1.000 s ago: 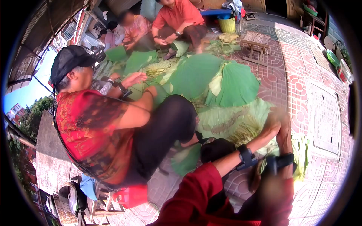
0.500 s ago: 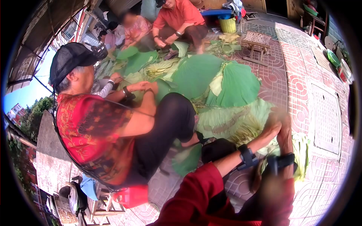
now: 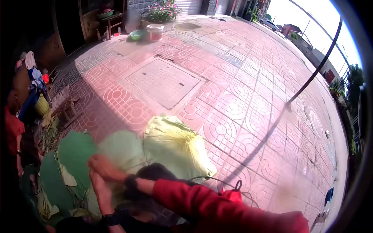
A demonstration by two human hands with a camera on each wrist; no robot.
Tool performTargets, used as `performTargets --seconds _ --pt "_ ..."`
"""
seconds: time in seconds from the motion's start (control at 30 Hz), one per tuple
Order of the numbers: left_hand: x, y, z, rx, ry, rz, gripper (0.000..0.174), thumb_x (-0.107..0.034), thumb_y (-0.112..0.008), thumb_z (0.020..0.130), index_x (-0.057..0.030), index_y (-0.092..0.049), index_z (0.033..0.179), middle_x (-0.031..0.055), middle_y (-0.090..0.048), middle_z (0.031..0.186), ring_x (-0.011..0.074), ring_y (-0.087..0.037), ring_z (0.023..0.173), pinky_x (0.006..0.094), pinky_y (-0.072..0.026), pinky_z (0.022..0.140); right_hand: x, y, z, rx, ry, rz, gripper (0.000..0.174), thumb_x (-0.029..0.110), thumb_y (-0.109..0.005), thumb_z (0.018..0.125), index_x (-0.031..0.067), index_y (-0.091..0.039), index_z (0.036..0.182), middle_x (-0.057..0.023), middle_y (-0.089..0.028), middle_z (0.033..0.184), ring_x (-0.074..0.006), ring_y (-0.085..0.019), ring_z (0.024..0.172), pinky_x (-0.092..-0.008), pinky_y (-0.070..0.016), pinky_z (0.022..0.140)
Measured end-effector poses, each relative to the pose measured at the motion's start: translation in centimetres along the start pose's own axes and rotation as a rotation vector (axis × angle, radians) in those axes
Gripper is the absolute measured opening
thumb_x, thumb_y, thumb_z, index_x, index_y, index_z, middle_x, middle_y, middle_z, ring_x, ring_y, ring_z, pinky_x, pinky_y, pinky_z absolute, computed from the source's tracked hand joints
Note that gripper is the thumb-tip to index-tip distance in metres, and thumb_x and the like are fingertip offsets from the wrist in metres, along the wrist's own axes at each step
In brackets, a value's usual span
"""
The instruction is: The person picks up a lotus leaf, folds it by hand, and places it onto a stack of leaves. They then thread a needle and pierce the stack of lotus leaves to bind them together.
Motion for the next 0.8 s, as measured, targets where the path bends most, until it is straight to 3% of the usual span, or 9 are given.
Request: performTargets --seconds 0.03,0.1,0.2,0.4,0.5,0.6,0.8 --pt "0.3 0.3 1.0 0.031 0.034 0.192 0.046 -0.035 -0.046 0.096 -0.0071 -0.039 0.132 0.0060 -0.048 0.125 0.0196 -0.049 0.114 0.0353 -0.0437 0.093 0.9 0.8 -0.2 -0.081 0.138 -0.013 0.033 0.027 -0.042 0.086 -0.0008 -0.060 0.082 -0.0212 -0.059 0.084 -0.0349 -0.055 0.080 -0.0414 -0.0419 0.076" --pt "0.3 -0.1 0.8 0.071 0.024 0.196 0.047 -0.034 -0.045 0.096 -0.0070 -0.037 0.134 0.0065 -0.047 0.127 0.0200 -0.048 0.116 0.0353 -0.0426 0.094 1.5 1.1 -1.6 -0.229 0.405 -0.046 0.035 0.028 -0.042 0.086 -0.0034 -0.057 0.080 -0.0248 -0.058 0.077 -0.0417 -0.055 0.074 -0.0472 -0.0415 0.068" --pt "-0.6 -1.2 -0.3 0.116 0.013 0.152 0.048 -0.034 -0.042 0.096 -0.0070 -0.035 0.136 0.0072 -0.044 0.129 0.0205 -0.046 0.118 0.0352 -0.0409 0.096 -1.3 0.5 0.4 -0.196 0.134 -0.092 0.031 0.023 -0.041 0.082 -0.0020 -0.060 0.078 -0.0181 -0.060 0.073 -0.0296 -0.058 0.072 -0.0393 -0.0448 0.072" --pt "-0.9 -3.3 -0.2 0.157 0.044 0.094 0.050 -0.034 -0.039 0.097 -0.0075 -0.032 0.139 0.0080 -0.041 0.132 0.0212 -0.044 0.121 0.0354 -0.0387 0.098 -2.1 1.6 1.6 -0.216 0.128 -0.140 0.031 0.023 -0.042 0.081 -0.0013 -0.060 0.075 -0.0188 -0.060 0.073 -0.0303 -0.059 0.073 -0.0401 -0.0454 0.071" --pt "-0.4 -4.0 0.0 0.093 0.116 0.057 0.050 -0.037 -0.041 0.096 -0.0093 -0.033 0.138 0.0068 -0.043 0.130 0.0207 -0.046 0.119 0.0362 -0.0407 0.096 -1.5 2.7 1.3 -0.231 0.189 -0.018 0.033 0.026 -0.045 0.084 -0.0027 -0.059 0.076 -0.0267 -0.057 0.077 -0.0438 -0.056 0.077 -0.0490 -0.0418 0.072" --pt "0.2 -4.4 0.4 0.078 0.121 0.027 0.050 -0.038 -0.041 0.096 -0.0104 -0.033 0.138 0.0061 -0.044 0.129 0.0202 -0.046 0.118 0.0362 -0.0412 0.095 -0.4 4.0 0.9 -0.232 0.190 -0.074 0.033 0.025 -0.043 0.080 -0.0026 -0.060 0.075 -0.0233 -0.060 0.076 -0.0359 -0.058 0.077 -0.0417 -0.0441 0.074" --pt "1.7 -4.4 1.8 0.100 0.101 -0.023 0.052 -0.040 -0.039 0.096 -0.0104 -0.032 0.139 0.0052 -0.043 0.130 0.0186 -0.045 0.119 0.0356 -0.0405 0.096 0.7 5.2 0.7 -0.200 0.131 -0.098 0.033 0.025 -0.043 0.079 -0.0035 -0.060 0.074 -0.0252 -0.059 0.078 -0.0374 -0.057 0.079 -0.0423 -0.0430 0.076"
Point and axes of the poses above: each hand's wrist, its own z-axis towards the middle knuckle, its own y-axis out of the back of the hand, x = y × z, the point moved 7 cm from there along z, towards the middle knuckle
